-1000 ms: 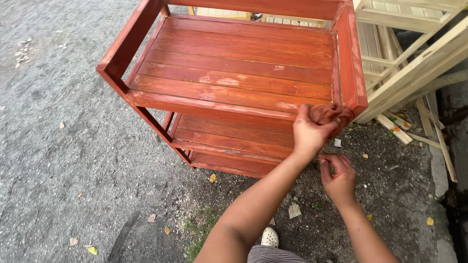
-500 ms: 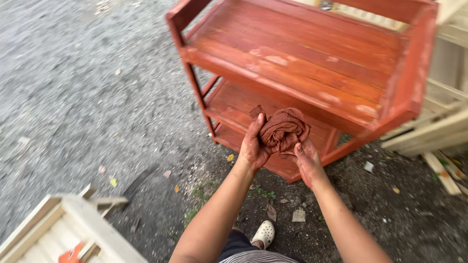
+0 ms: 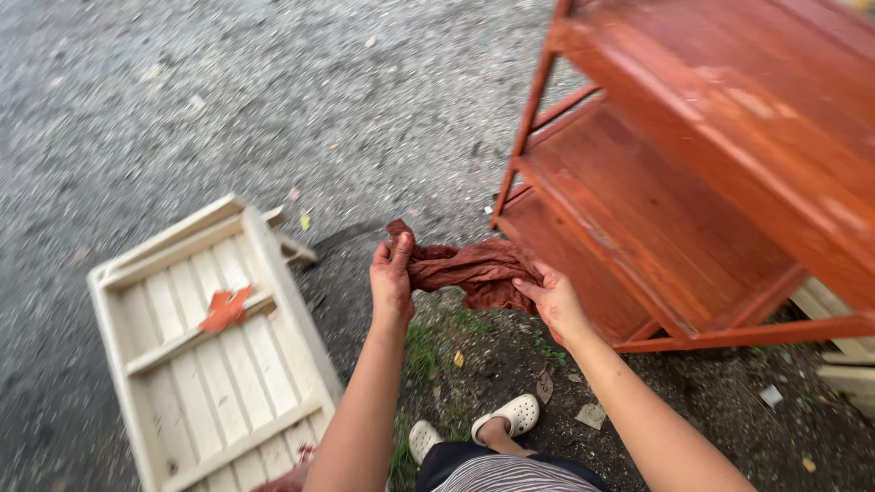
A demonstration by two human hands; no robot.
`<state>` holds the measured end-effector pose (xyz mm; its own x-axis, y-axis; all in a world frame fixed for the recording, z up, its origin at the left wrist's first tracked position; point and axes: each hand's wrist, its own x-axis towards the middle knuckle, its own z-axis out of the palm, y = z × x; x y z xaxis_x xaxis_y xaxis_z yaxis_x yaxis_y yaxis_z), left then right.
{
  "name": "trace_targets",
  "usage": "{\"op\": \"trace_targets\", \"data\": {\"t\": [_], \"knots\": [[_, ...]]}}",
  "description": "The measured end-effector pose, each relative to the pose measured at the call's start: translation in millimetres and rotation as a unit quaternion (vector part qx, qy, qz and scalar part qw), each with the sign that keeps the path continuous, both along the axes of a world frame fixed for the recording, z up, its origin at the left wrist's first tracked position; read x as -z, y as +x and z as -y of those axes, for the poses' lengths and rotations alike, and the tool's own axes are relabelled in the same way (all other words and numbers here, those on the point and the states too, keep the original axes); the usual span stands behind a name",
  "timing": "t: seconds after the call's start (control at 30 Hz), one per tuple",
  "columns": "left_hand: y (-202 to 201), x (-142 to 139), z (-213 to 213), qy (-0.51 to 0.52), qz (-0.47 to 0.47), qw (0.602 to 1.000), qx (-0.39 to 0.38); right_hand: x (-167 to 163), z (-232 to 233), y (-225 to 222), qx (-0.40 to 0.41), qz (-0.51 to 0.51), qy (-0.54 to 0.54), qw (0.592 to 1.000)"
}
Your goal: The person rubs a red-brown stain into a wooden multi-tier shelf unit, first wiping the top tray with a cloth and then working the stain into the wood by hand. They dip the cloth into a bowl of stain, reapply it, and wipe the lower shelves and frame rails of the unit.
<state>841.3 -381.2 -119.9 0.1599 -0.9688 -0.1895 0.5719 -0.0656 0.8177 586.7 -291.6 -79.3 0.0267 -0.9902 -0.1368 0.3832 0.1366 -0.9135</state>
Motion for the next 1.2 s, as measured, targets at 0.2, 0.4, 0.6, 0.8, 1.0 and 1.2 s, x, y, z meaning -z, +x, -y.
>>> {"op": "trace_targets", "data": {"t": [0.2,0.4,0.6,0.8,1.0,1.2], "knots": [[194,22,-58,0.046,0.03,0.99,-0.132,15,20,158,-0.228,-0.023,0.036,0.973],[333,1,-181,0.09,0.07,0.986,-0.12,47,21,288,-0.424,-0.129,0.107,0.89],[405,17,-311,0.129,0.124,0.952,-0.247,57,-17,402,-0.596,-0.086,0.147,0.785],[437,63,-384,0.167,0.152,0.896,-0.382,85,-70,500,-0.636,-0.039,0.193,0.747],[449,102,-400,0.176,0.346,0.866,-0.315,151,-106,573,-0.666,-0.227,0.155,0.693],[461,182,-364,0.321,0.603,0.725,-0.082,211,-106,603,-0.671,-0.283,0.093,0.68]]}}
